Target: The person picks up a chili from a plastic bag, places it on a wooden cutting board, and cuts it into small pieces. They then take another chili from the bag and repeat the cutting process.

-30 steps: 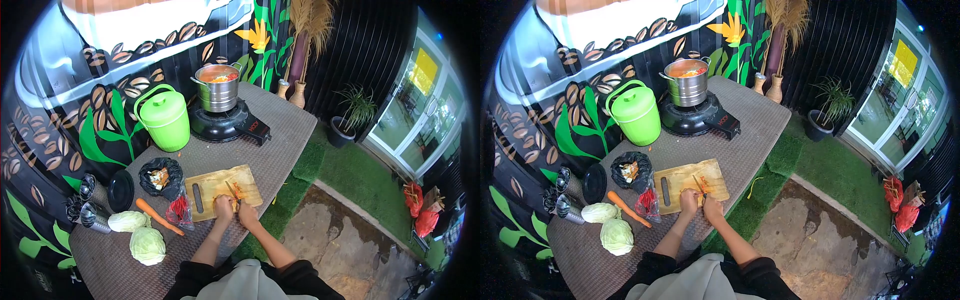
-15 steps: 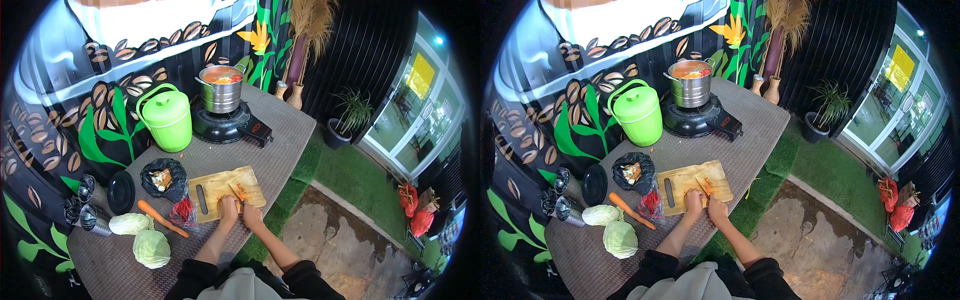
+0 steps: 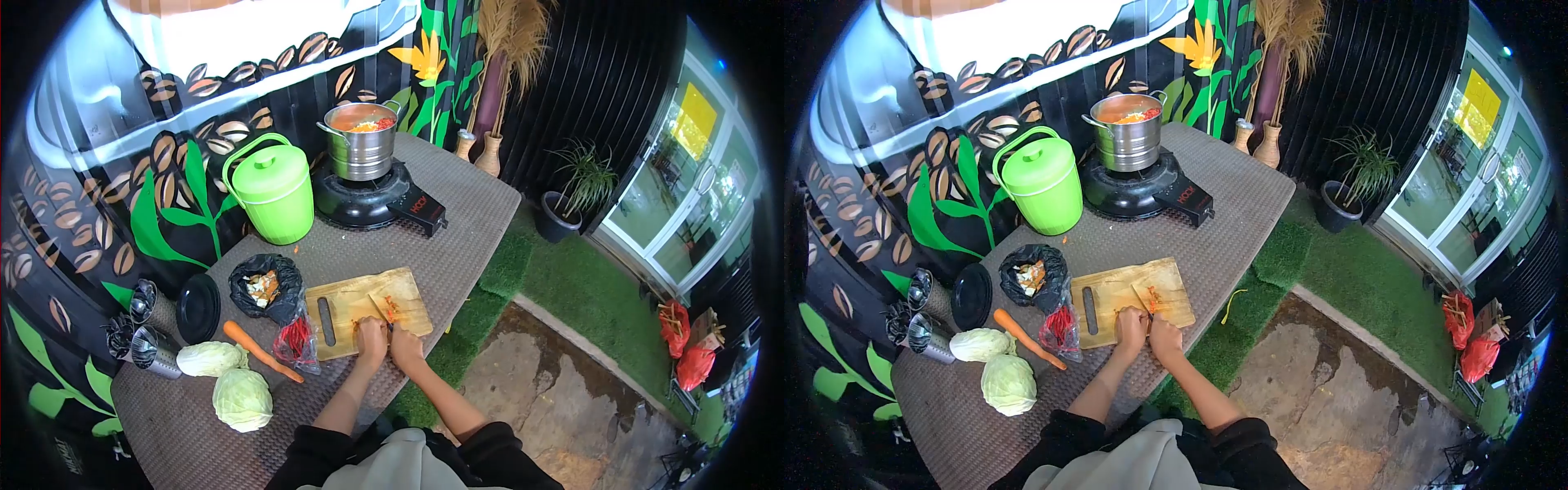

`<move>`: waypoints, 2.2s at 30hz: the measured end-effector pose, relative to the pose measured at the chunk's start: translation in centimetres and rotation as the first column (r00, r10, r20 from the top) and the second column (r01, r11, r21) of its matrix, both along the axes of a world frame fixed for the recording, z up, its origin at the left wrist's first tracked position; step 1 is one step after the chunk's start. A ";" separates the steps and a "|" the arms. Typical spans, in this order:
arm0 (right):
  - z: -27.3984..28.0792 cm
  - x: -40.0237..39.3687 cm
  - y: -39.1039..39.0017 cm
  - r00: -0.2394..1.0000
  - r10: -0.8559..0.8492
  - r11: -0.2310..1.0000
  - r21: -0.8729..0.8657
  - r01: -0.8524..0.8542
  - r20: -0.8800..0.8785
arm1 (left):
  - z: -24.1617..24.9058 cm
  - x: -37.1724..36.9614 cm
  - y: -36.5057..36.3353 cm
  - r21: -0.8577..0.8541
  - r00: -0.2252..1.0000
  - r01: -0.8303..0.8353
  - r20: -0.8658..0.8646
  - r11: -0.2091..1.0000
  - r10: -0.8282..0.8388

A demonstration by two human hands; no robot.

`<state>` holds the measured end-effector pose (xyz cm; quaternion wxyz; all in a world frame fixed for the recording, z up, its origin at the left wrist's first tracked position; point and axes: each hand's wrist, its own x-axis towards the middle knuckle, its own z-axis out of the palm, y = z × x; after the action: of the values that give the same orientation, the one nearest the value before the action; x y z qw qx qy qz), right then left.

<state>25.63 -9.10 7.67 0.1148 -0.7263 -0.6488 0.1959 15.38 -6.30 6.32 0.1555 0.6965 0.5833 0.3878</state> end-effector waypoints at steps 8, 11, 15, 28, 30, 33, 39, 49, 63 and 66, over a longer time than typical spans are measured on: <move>1.8 3.2 1.0 0.991 0.131 0.988 -0.074 -0.132 -0.012 | 1.3 -0.1 -0.4 -0.202 1.000 -0.011 0.010 0.979 0.014; 0.6 2.0 -0.6 0.997 0.070 0.997 0.009 -0.071 0.044 | 1.4 0.0 -0.1 -0.234 0.995 -0.021 0.088 0.972 0.043; 0.3 0.9 -0.7 1.000 0.019 0.999 0.027 -0.019 0.018 | -1.1 -0.1 0.7 -0.141 1.000 -0.007 0.020 0.990 0.010; 0.4 1.0 -0.4 0.999 -0.011 1.000 -0.023 0.010 -0.051 | 0.3 0.2 -0.2 -0.052 1.000 -0.011 -0.016 0.999 0.010; 0.9 1.9 0.4 0.996 0.086 0.996 0.016 -0.086 -0.016 | 0.1 0.2 -0.3 -0.088 1.000 -0.014 0.021 0.996 0.016; 1.7 3.1 1.3 0.982 0.181 0.983 0.011 -0.182 0.054 | 0.5 0.4 -0.6 -0.113 0.998 -0.034 0.058 0.993 0.040; 0.6 0.9 -1.0 0.998 0.018 0.999 0.041 -0.021 0.053 | 0.9 0.7 -0.9 -0.142 0.995 -0.089 0.026 0.986 0.093; 1.7 3.0 1.0 0.983 0.165 0.985 0.044 -0.168 0.075 | 2.1 0.1 -0.7 -0.211 0.999 -0.015 -0.051 0.977 0.004; 1.4 1.7 -0.4 0.999 0.042 0.999 0.015 -0.043 0.023 | 0.4 0.2 -0.2 -0.225 0.989 -0.061 0.117 0.972 0.089; 0.7 0.5 -1.2 0.999 -0.038 0.999 -0.015 0.038 -0.010 | 0.0 0.3 0.0 -0.203 0.994 -0.057 0.076 0.977 0.074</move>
<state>26.15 -10.28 8.41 0.1165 -0.7384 -0.6327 0.2023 15.70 -6.28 6.28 0.2363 0.6408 0.6352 0.3607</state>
